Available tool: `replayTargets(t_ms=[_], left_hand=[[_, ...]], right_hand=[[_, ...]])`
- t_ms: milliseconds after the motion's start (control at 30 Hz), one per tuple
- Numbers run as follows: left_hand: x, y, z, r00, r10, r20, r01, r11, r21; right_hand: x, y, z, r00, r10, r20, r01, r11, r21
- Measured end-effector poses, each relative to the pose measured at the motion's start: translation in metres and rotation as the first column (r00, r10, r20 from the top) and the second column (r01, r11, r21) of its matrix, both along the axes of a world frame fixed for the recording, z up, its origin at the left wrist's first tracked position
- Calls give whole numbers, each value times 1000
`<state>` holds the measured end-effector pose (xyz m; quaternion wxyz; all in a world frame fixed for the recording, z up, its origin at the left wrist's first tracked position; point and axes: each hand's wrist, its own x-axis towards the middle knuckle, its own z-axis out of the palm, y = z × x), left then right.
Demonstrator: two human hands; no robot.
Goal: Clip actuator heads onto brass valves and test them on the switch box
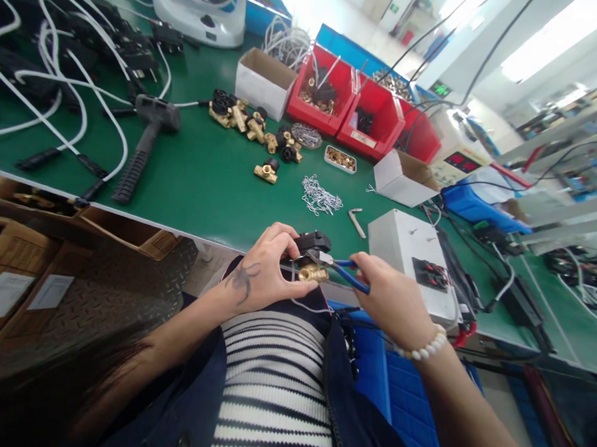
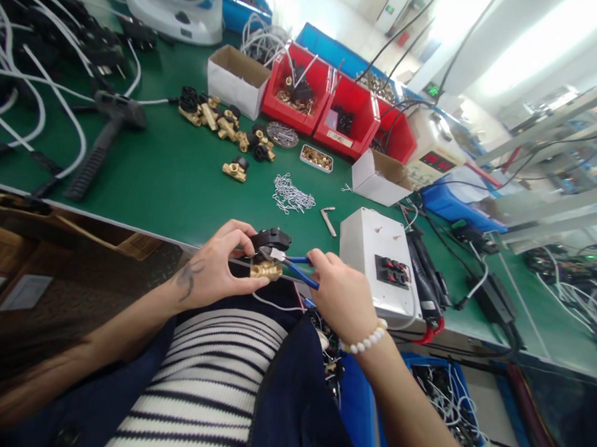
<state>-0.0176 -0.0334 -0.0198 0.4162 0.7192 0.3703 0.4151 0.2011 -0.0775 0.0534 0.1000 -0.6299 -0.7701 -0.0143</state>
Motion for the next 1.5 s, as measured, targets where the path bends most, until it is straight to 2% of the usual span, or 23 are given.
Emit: replayTargets(t_ms=[67,133,200,233,333,400,467,533,567,600,733,900,933,1000,1067,1100,1167,1233,1267,1300,1367,1433,1500], left_hand=[[0,0,0,1000,-1,0,1,1000,1],[0,0,0,1000,-2,1,2,1000,2],[0,0,0,1000,-1,0,1,1000,1],[0,0,0,1000,-1,-1,1,1000,0],[0,0,0,1000,5,-4,-5,1000,5],[0,0,0,1000,7,-3,-7,1000,14],[0,1,0,1000,6,-3,-6,1000,25],[0,1,1,1000,7,-4,-7,999,32],[0,1,1,1000,7,-5,-7,999,34],[1,1,1,1000,6,-6,-6,999,37],[2,0,1,1000,-4,-6,4,999,42],[1,0,2,1000,-5,-9,6,999,33],[1,0,2,1000,-4,-10,4,999,35],[1,0,2,1000,-5,-11,6,999,44],[2,-1,0,1000,-5,-12,6,998,57],[3,-1,-1,1000,-2,-10,3,998,64],[4,-1,-3,1000,7,-4,-7,997,77],[4,-1,-6,1000,17,7,-18,996,89],[4,-1,-6,1000,23,12,-24,995,95],[4,0,-7,999,29,15,-30,994,101],[5,0,-6,999,37,16,-39,993,110],[5,1,-6,999,44,13,-45,993,113],[5,1,-6,999,46,13,-47,993,112]], right_hand=[[1,0,3,999,-28,-41,31,997,67],[3,-2,4,982,-78,-174,118,965,233],[3,-2,2,970,-96,-222,160,944,288],[2,-2,-1,977,-94,-191,142,957,253],[-1,-1,-5,1000,-31,5,31,999,-22],[-3,0,-3,999,-7,34,9,998,-55],[-3,0,-1,997,-38,-61,44,994,103],[-3,-1,0,983,-53,-177,102,955,279],[-3,-2,-1,981,-50,-187,107,944,312],[-3,-2,-3,987,-38,-155,82,954,289],[-4,-4,-7,998,42,36,-42,999,6],[-1,-6,-2,982,-88,-167,131,955,266],[0,-6,-2,989,-84,-122,110,967,230],[-2,-5,-1,998,-22,54,20,999,42],[-3,-4,0,985,48,165,-35,996,-82],[-4,-3,1,987,51,149,-42,997,-61],[-4,-3,3,1000,1,14,-2,994,108],[-4,-3,2,991,-56,-122,88,957,275],[-3,-3,1,989,-76,-126,110,949,296],[-3,-3,-1,993,-82,-83,101,961,259],[-2,-3,-4,996,-43,74,39,998,56],[-1,-3,-5,984,4,180,11,997,-82],[0,-3,-3,991,-25,134,24,1000,15]])
